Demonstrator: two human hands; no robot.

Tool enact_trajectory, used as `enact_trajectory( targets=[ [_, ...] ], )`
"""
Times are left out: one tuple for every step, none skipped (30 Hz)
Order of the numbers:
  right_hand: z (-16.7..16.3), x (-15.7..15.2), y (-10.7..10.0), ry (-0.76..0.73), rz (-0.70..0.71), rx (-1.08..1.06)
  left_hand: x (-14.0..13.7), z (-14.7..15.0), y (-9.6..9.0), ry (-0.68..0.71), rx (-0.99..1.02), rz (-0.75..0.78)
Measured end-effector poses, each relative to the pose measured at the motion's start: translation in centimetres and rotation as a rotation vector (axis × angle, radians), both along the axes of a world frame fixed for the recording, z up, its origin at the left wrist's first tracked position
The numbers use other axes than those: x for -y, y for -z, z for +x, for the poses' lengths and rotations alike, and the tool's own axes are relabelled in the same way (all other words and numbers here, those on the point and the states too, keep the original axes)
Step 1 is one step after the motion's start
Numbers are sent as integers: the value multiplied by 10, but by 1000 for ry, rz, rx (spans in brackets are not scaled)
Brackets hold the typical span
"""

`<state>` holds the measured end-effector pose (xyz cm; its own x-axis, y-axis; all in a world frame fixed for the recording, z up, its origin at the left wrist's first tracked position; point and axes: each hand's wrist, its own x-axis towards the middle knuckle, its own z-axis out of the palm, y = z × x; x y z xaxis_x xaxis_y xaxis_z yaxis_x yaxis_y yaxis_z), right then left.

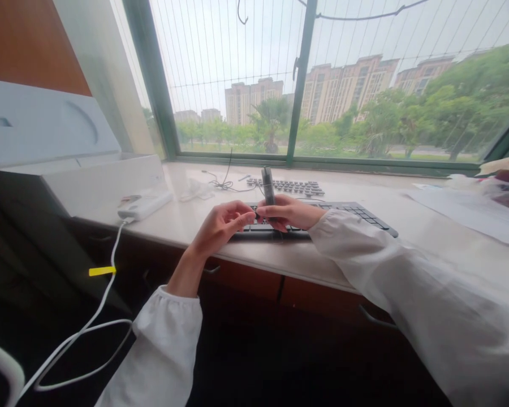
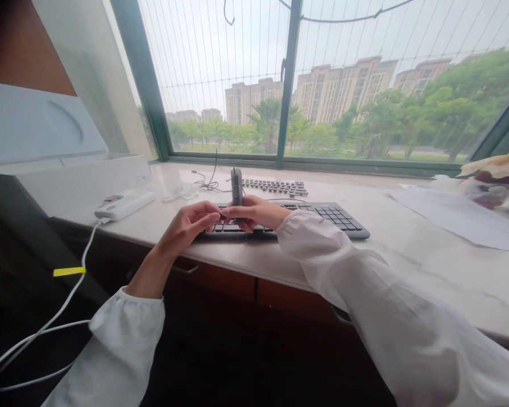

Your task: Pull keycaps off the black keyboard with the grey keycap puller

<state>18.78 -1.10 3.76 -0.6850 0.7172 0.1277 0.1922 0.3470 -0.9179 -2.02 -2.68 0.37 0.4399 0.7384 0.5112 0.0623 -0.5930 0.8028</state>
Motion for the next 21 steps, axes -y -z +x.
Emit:
enact_trajectory(
  targets=[
    [0,1,0,1,4,7,-1,-1,1,5,-8,3],
    [0,1,0,-4,7,19,-1,-1,2,10,-20,7],
    [0,1,0,-14,7,33,-2,-2,2,10,-32,10],
    [0,2,0,-26,4,47,-2,-3,3,10,-44,12],
    [0,2,0,-38,-2,60,-2,-4,4,9,-54,14],
    [0,3,0,-48,-9,69,-3,-5,4,10,-62,15],
    [1,3,-1,-55,-17,80,-3,-5,4,13,-66,16],
    [1,4,-1,-61,-24,88,-3,-6,4,19,-66,15],
    [1,4,-1,-67,-31,94,-3,-6,4,25,-62,15],
    [1,5,-2,-72,-36,99,-3,-6,4,31,-58,14],
    [1,5,-2,-76,-40,104,-3,-6,4,34,-54,14],
    [1,5,-2,-79,-42,106,-2,-5,3,35,-53,14],
    [1,5,-2,-79,-45,106,-2,-5,3,35,-55,14],
    [1,5,-2,-75,-47,105,-2,-5,3,32,-60,14],
    [1,5,-1,-70,-50,104,-1,-5,2,29,-66,16],
    [1,5,-1,-64,-50,100,0,-5,2,28,-72,18],
    [1,5,-1,-60,-50,95,0,-5,1,28,-76,20],
    [1,4,-1,-56,-48,89,1,-5,1,31,-77,22],
    [1,4,-1,-55,-45,83,1,-5,0,36,-79,22],
    [1,4,-1,-56,-44,77,2,-5,0,41,-80,22],
    [1,4,-1,-60,-45,72,2,-5,0,43,-83,22]
  ],
)
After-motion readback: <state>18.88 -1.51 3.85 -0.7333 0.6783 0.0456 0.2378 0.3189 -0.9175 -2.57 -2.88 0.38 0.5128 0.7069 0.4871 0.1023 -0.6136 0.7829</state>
